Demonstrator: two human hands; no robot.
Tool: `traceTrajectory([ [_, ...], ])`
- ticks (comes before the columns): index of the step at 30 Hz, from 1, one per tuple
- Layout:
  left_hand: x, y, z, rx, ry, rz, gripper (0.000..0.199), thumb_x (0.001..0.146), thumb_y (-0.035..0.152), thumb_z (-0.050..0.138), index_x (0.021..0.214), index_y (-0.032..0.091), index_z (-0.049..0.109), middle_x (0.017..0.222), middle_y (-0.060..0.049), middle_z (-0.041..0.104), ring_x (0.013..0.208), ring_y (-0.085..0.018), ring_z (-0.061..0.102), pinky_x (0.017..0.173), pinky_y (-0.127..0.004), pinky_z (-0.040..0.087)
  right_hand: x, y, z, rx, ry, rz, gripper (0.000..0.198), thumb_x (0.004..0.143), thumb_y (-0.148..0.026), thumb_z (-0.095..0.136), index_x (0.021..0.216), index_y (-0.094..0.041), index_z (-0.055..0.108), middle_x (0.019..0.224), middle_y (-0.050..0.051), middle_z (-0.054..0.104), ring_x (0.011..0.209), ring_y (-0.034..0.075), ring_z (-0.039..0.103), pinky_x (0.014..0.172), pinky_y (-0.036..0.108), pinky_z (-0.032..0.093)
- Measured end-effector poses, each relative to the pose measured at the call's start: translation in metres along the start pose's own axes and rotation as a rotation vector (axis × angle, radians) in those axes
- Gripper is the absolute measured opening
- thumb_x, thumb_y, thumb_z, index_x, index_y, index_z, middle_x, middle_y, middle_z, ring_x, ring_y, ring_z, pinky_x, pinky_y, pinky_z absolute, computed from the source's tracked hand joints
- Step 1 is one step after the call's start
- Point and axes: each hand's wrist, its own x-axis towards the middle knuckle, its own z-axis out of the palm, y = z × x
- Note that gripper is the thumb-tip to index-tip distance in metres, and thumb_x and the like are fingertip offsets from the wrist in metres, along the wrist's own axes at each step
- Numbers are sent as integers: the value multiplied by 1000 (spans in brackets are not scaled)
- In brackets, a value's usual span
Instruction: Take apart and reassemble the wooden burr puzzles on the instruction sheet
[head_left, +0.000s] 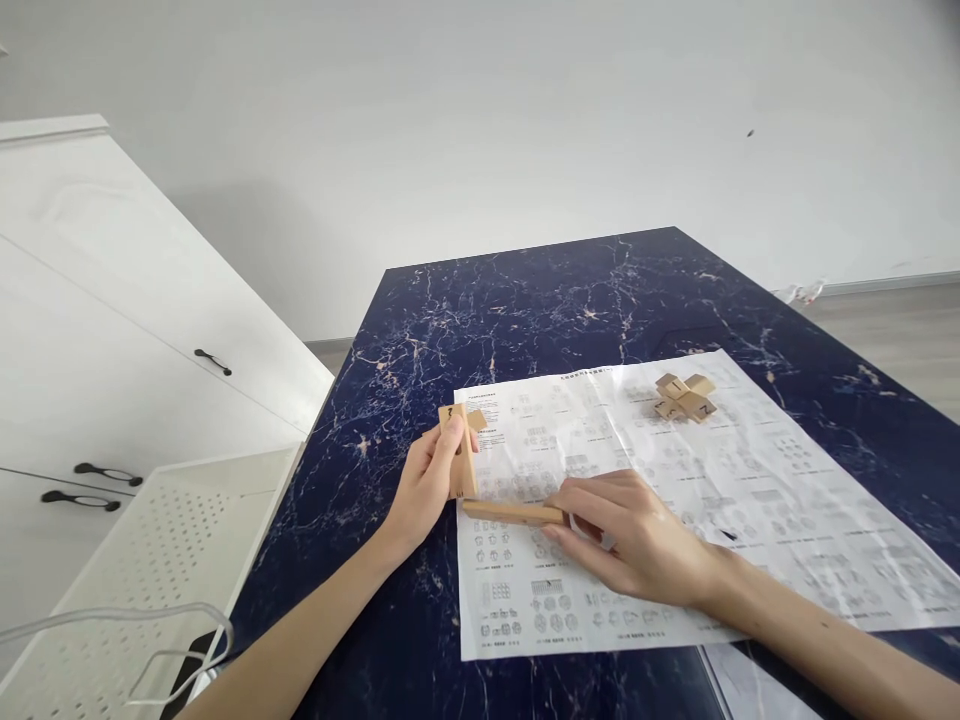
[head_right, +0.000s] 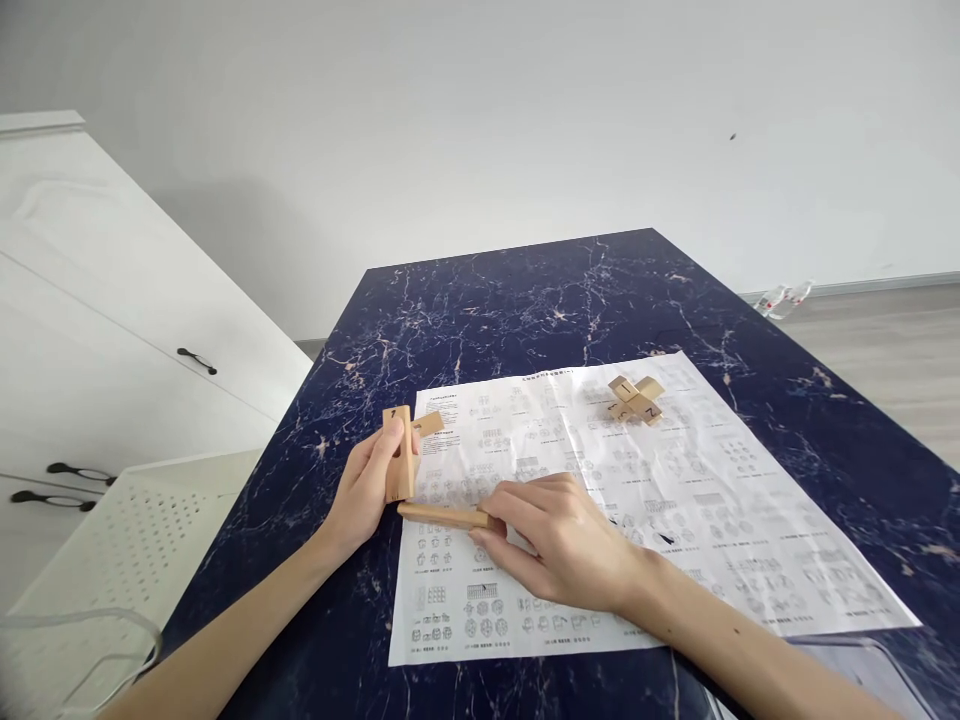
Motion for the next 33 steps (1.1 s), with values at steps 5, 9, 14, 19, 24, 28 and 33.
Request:
traceTrajectory([
  [5,-3,3,-1,228,35,172,63,109,61,35,71,18,60,69,-2,59,63,-15,51,62,-28,39,3,0,2,-15,-19,129,30,107,-25,49,77,-23,50,62,-3,53,50,11,45,50,28,33],
  [9,-9,-1,1,429,-89,317,62,112,52,31,63,20,51,58,0,52,53,-14,44,57,-29,33,4,2,3,-47,6,272,32,105,-29,50,73,-23,48,58,-3,55,47,12,47,49,28,34],
  [14,-13,-5,9,590,-296,532,46,106,39,51,64,20,51,58,1,52,60,-16,46,64,-31,38,2,8,8,-122,1,370,35,104,-33,52,71,-23,48,58,-3,59,46,12,49,49,28,34],
  [19,-12,-2,13,743,-327,761,39,107,40,56,75,18,64,79,-6,64,85,-22,52,84,-38,45,0,10,13,-255,-6,363,32,104,-35,52,75,-22,51,60,-2,61,43,11,44,48,28,28],
  [24,-11,-4,12,749,-398,734,46,106,49,57,74,17,69,93,-9,65,92,-23,53,89,-40,48,-1,11,14,-250,-4,354,35,107,-39,50,77,-22,53,63,-1,64,43,12,48,47,27,27],
  [28,-11,-8,11,777,-388,774,46,100,54,65,74,17,70,97,-9,66,96,-25,54,91,-41,48,-1,13,12,-207,-22,359,31,108,-37,50,82,-22,57,69,0,69,48,13,56,48,27,33],
  [33,-11,-8,9,824,-352,829,49,97,58,67,70,17,67,97,-9,65,97,-25,55,92,-42,47,1,14,7,-103,53,432,29,108,-34,47,84,-22,58,66,0,66,49,13,55,50,27,38],
])
